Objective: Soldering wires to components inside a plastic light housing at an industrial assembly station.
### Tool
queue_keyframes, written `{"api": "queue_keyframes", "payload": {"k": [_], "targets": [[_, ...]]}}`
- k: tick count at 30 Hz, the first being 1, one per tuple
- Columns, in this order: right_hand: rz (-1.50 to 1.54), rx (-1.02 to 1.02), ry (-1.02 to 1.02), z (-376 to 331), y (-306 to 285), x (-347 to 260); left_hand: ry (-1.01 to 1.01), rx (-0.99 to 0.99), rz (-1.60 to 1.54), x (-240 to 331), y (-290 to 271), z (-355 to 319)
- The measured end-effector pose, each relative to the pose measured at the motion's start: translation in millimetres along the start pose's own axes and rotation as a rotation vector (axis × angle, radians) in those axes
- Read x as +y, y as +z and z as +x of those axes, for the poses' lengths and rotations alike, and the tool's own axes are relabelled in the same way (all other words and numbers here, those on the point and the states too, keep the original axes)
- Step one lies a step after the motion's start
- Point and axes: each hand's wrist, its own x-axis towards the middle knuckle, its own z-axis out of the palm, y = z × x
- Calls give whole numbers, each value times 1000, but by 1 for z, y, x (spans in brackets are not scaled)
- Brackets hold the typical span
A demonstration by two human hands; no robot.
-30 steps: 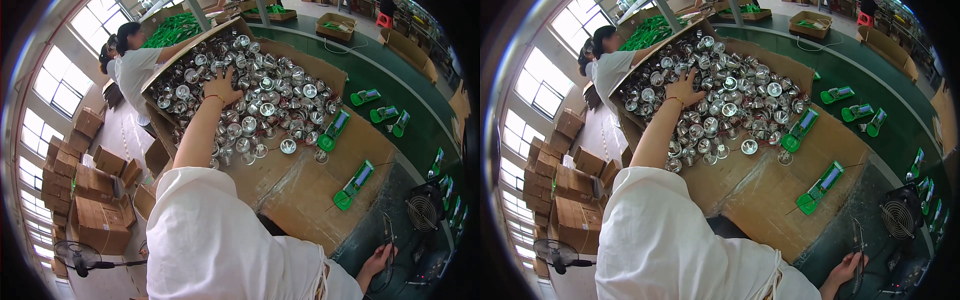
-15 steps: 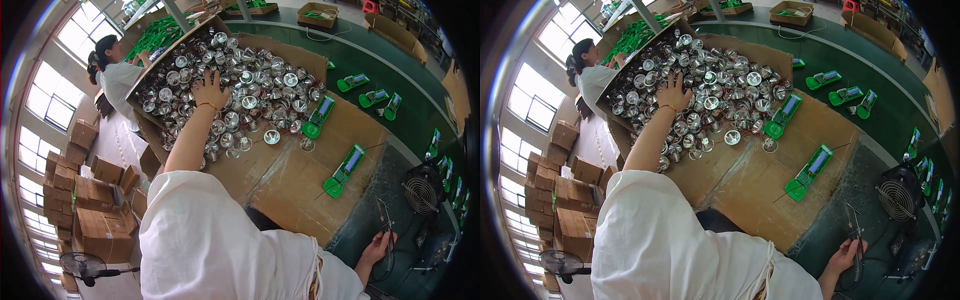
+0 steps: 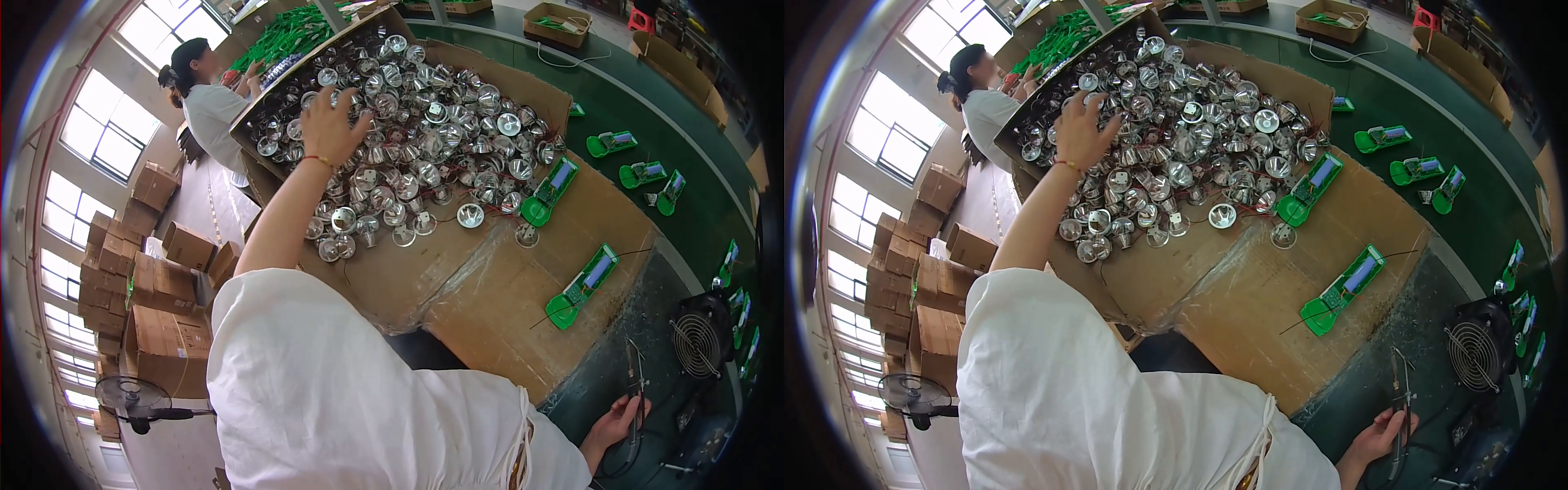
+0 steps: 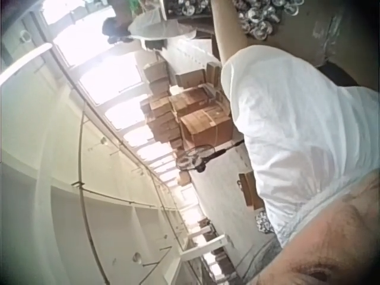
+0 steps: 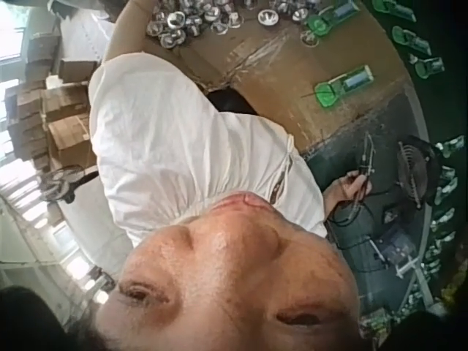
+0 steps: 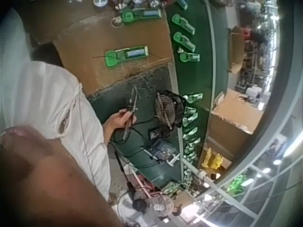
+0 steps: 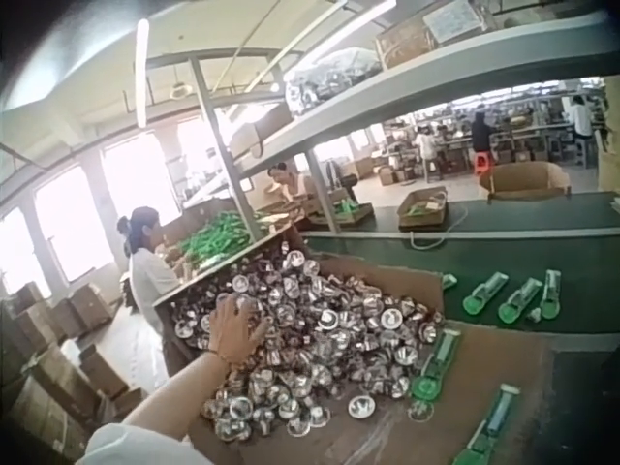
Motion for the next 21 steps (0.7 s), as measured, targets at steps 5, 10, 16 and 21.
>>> {"api": "queue_keyframes", "payload": {"k": [5,10,16,21], "targets": [[3,-2,19,-3,4,0,-799,-209,-69,-127,53,1],[-52,23,13,-3,6,-5,-510,-372,-112,-50,44,-6],[-57,21,9,-3,7,-4,-210,-294,-212,15,15,-25],[-76,18,15,-1,8,-4,-396,122,-205,-22,3,12]]}}
